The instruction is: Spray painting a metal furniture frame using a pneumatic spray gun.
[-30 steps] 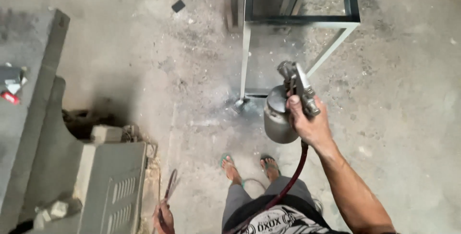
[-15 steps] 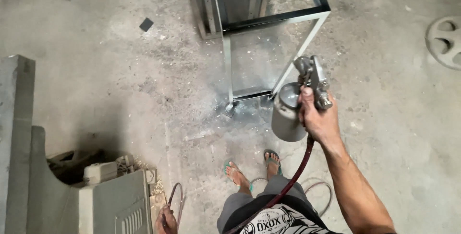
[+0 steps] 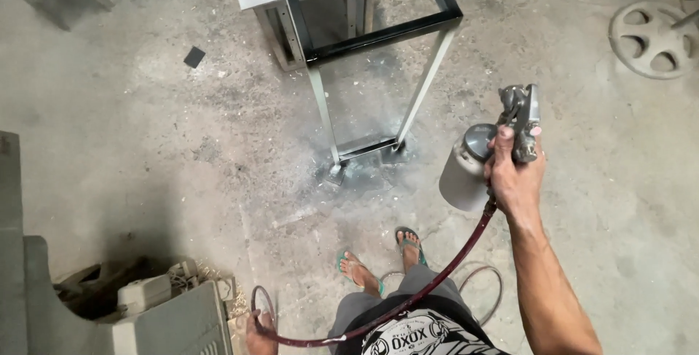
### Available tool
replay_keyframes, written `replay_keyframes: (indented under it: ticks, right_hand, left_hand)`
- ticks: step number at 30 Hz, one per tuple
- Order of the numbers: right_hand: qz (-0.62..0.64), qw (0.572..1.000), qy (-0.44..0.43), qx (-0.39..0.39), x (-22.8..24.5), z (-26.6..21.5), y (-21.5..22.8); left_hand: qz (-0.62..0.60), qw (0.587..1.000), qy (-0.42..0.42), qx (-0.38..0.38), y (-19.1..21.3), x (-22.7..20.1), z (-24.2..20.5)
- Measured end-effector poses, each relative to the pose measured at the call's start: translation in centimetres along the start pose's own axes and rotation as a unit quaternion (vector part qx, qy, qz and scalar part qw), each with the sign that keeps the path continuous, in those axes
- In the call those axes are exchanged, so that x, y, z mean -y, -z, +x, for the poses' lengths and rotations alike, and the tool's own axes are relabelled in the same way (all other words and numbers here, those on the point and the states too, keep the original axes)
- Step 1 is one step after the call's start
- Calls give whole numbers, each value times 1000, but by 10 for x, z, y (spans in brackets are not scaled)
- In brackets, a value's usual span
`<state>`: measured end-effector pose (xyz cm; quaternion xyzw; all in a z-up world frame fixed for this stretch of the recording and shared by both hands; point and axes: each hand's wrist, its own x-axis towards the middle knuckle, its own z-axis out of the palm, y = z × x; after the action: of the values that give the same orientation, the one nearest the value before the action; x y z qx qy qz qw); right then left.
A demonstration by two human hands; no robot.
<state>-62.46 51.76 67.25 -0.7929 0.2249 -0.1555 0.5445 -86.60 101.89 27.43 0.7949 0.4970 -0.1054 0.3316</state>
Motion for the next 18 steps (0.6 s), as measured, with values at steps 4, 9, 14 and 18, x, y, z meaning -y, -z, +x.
replay_keyframes:
  ticks: [4, 9, 14, 18]
  right_hand:
    - [1, 998, -17, 53, -20, -18, -16]
    - [18, 984, 55, 167, -35, -41, -56]
    - [30, 958, 81, 273, -30, -58, -90]
    - [47, 948, 77, 305, 11, -76, -96]
  left_hand:
    - [-37, 996, -73, 26, 13, -4, -10]
    - [-89, 984, -151, -18, 23, 3, -7]
    - [-67, 994, -87, -21, 53, 22, -20]
    - [-51, 993, -107, -3, 59, 43, -23]
